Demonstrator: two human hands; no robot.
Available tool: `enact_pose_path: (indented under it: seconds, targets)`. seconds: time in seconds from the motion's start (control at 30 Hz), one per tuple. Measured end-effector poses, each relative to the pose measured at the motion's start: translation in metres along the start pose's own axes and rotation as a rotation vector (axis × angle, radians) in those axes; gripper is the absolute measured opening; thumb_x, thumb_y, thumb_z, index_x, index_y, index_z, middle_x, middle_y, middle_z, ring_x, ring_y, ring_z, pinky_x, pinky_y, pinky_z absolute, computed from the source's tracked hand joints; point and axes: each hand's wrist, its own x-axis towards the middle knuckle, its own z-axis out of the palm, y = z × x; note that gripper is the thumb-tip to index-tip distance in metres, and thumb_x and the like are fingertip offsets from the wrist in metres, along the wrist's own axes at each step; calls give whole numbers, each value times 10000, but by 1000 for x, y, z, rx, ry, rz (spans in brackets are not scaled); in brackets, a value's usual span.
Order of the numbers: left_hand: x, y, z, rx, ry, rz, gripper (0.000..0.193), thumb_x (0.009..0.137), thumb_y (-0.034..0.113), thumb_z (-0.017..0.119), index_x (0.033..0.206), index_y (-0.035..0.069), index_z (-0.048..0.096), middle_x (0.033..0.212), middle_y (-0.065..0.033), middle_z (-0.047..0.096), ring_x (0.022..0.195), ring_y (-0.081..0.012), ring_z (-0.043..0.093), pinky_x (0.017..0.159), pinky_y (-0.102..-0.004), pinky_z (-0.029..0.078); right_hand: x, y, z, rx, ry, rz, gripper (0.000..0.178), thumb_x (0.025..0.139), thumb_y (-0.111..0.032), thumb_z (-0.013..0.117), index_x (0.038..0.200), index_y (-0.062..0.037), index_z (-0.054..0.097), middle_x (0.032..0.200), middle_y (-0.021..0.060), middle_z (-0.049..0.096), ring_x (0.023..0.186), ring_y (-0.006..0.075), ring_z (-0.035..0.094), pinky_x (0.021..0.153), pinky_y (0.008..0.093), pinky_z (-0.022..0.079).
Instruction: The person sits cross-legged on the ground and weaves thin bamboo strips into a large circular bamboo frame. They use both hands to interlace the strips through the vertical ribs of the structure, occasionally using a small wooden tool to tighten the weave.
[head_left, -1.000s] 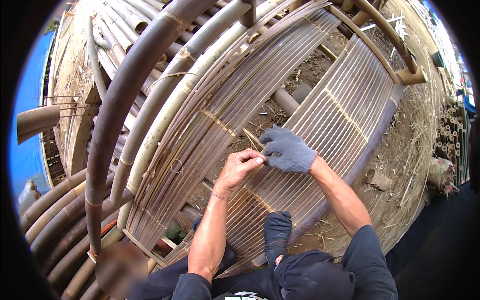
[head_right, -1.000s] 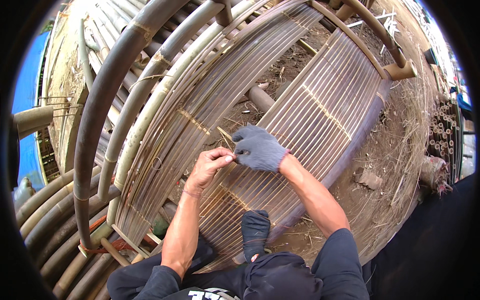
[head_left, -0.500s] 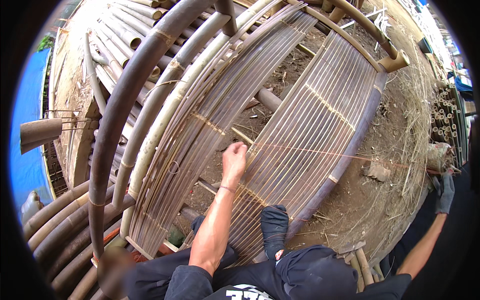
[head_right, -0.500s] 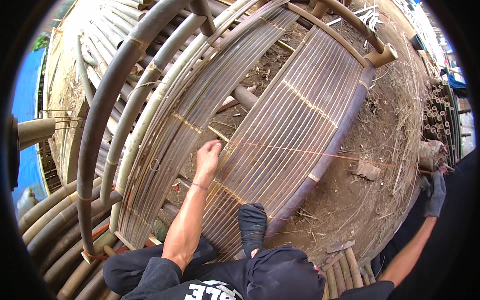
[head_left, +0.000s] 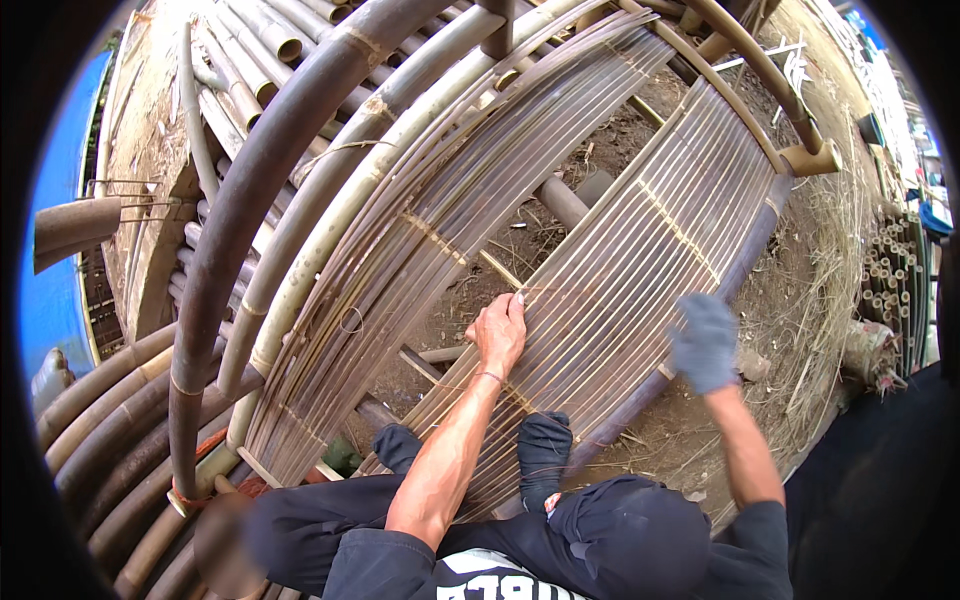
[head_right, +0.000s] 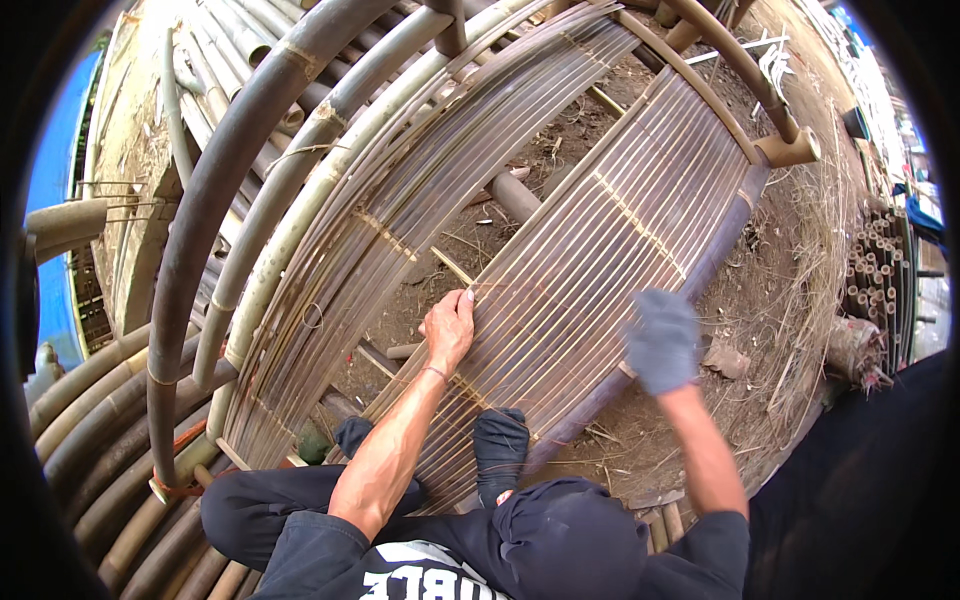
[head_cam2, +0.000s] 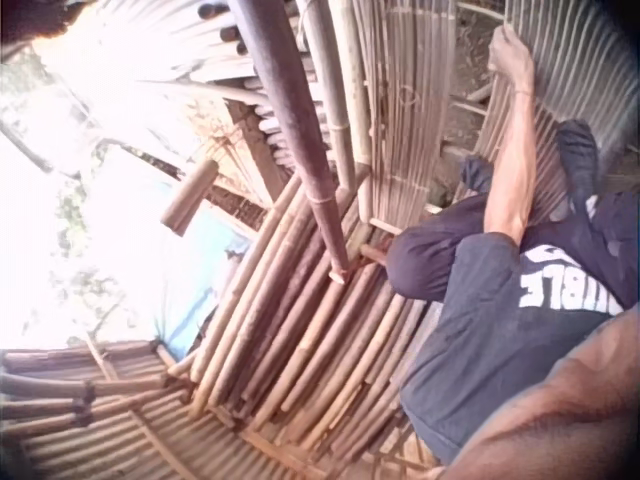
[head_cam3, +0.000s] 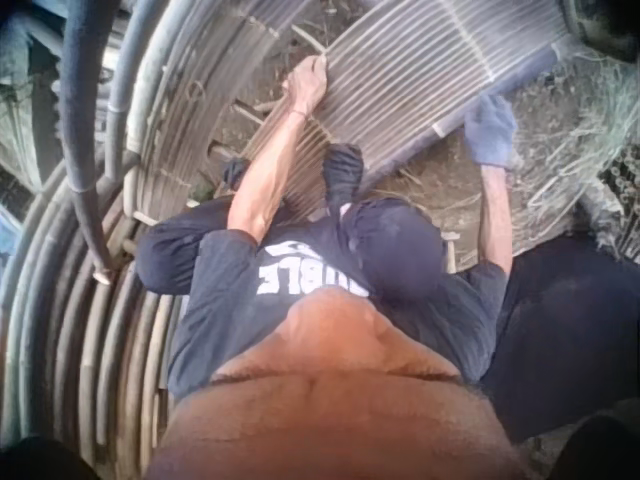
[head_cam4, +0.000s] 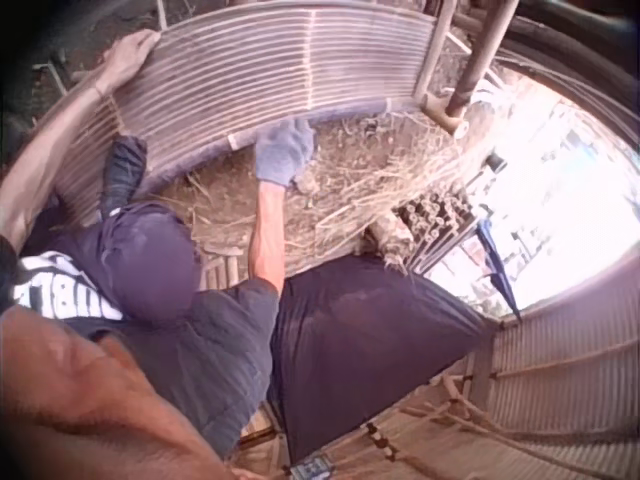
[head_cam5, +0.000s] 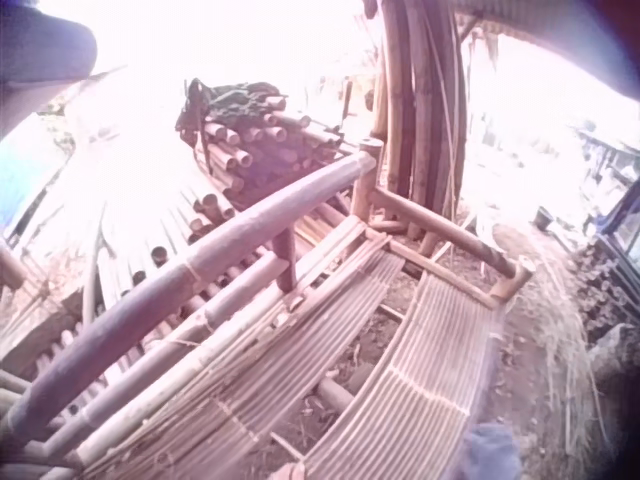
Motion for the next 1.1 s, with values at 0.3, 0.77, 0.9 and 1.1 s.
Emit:
enact_pose_path:
  seconds: [0.3,0.77,0.9,1.1]
  targets:
    - [1,-5,3,-69,22,-3,366,965,381,539,1173,102,652,889,-180,700,927,-353,633,871,-467,348,107,-142,57,77,-296,-230,175,780,-185,668,889,-51,693,804,167,667,806,345,673,693,448,526]
    - [7,5,-9,-19,-233,-69,310,1005,342,451,1039,97,640,944,-179,701,983,-382,596,885,-509,318,168,-131,-1,1473,-673,109,322,930,-226,575,1001,79,652,1092,221,682,980,298,687,897,376,530]
    - [4,4,-2,-6,-122,-47,314,1002,339,456,1044,102,658,950,-163,706,965,-368,599,889,-502,314,192,-130,1,1680,-862,422,257,961,-192,524,857,20,627,873,172,718,801,288,704,796,431,554]
    - [-2,-5,10,-40,19,32,268,979,318,515,1033,121,688,969,-98,715,931,-297,593,907,-473,301,134,-142,33,131,-947,-174,377,932,-303,456,912,-34,720,923,214,704,857,412,680,787,468,547]
